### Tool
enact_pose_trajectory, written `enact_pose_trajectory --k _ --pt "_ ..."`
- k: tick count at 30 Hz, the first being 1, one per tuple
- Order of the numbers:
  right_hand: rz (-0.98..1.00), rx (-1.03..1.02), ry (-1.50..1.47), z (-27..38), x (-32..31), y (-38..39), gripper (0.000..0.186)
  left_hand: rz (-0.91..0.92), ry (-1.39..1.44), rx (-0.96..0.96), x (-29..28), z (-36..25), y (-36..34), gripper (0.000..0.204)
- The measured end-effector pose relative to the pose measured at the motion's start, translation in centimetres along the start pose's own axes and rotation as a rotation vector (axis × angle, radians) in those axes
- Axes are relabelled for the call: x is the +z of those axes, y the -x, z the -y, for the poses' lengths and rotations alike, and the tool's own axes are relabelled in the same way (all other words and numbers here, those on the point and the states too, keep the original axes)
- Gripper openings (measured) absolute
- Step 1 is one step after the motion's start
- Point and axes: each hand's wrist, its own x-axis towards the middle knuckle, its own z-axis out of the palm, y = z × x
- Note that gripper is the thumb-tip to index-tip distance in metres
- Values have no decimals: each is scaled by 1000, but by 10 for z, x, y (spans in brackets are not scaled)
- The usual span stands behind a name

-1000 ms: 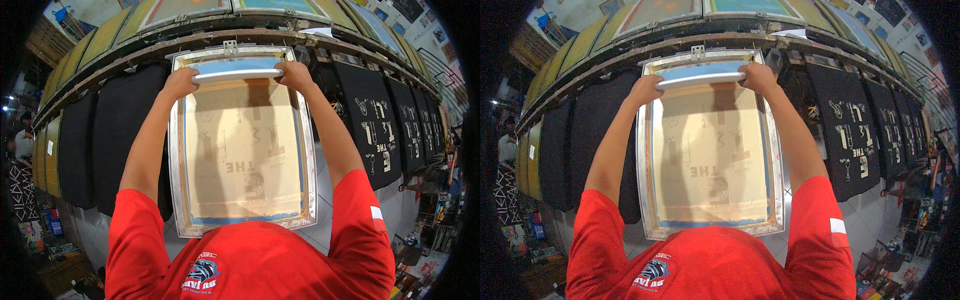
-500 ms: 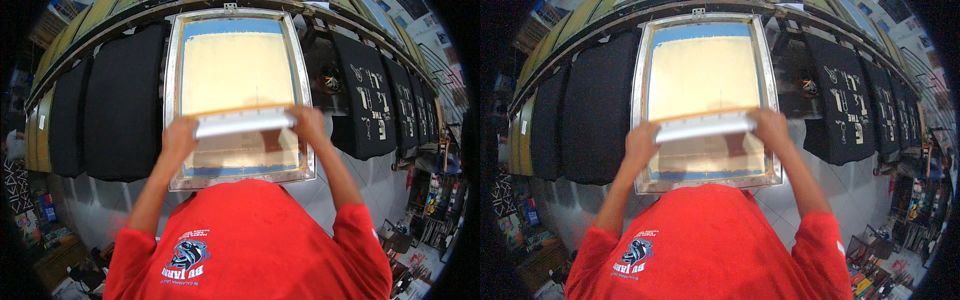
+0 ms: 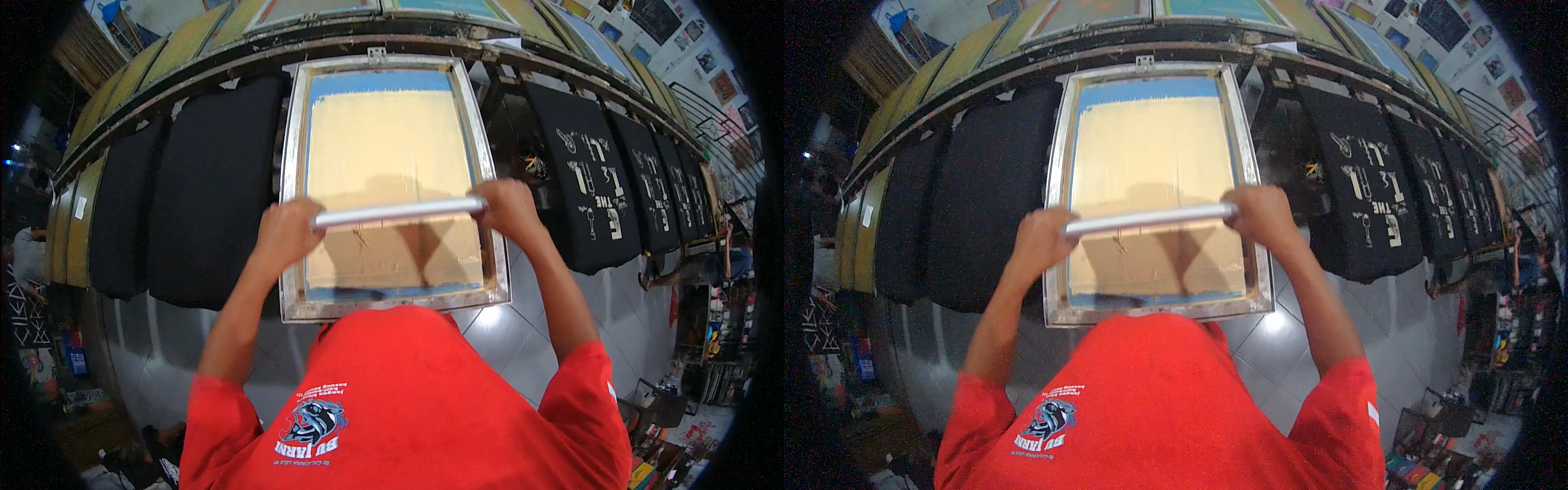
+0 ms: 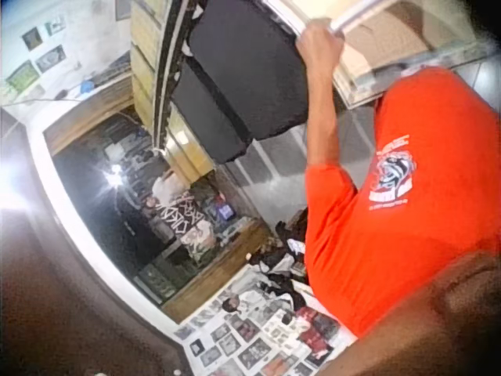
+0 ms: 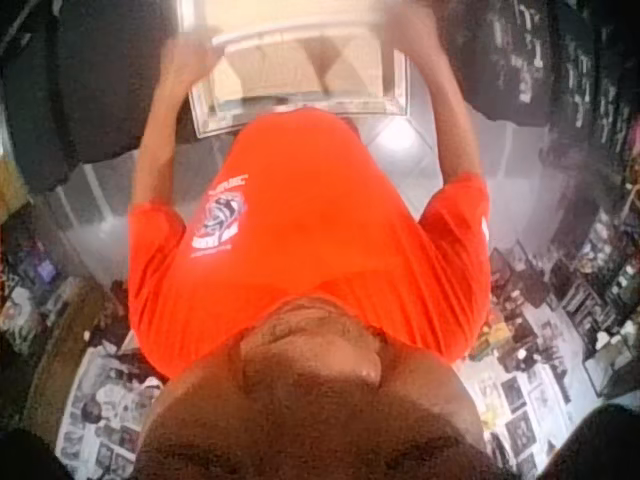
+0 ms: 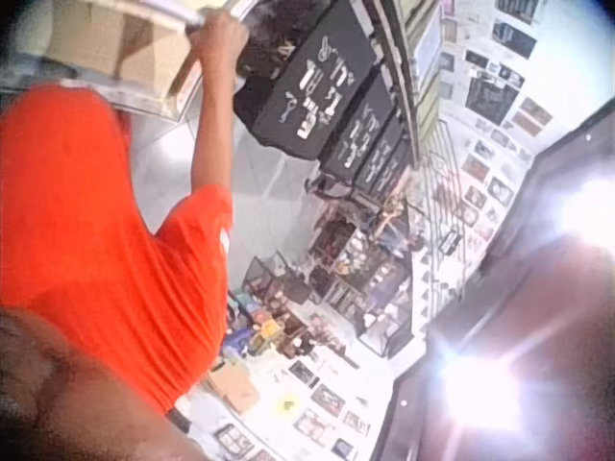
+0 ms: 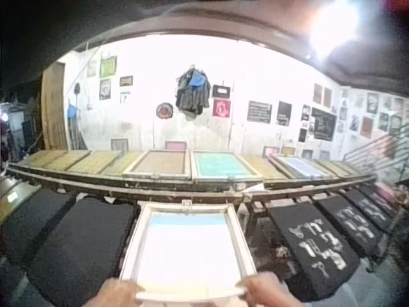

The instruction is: The person performs screen printing on black shirts by pulling a squeegee across a screen frame multiple times, lifting the frame to check the print, and then pouring ink from a container onto the screen.

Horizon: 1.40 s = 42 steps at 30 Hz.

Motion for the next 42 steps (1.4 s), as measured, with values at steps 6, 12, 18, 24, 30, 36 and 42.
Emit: enact_pose_trajectory --k 6,12,18,24,30,36,42 --pt "-122 0 90 -75 17 -164 15 -84 -87 67 10 70 -179 22" --pt "-204 -16 78 -111 49 -243 17 -23 -110 -13 25 110 -260 35" --pt "-177 36 91 -108 68 -233 17 29 -181 -46 46 114 -251 33" --pt "-33 27 55 -72 48 -158 15 108 -173 -93 38 73 -173 26" --pt "-20 38 29 -15 55 -19 18 48 -129 -53 52 23 -33 23" --pt "-3 107 -25 38 64 129 35 66 -44 -45 58 -37 116 22" --pt "231 149 74 24 35 72 22 267 -30 12 32 -13 54 24"
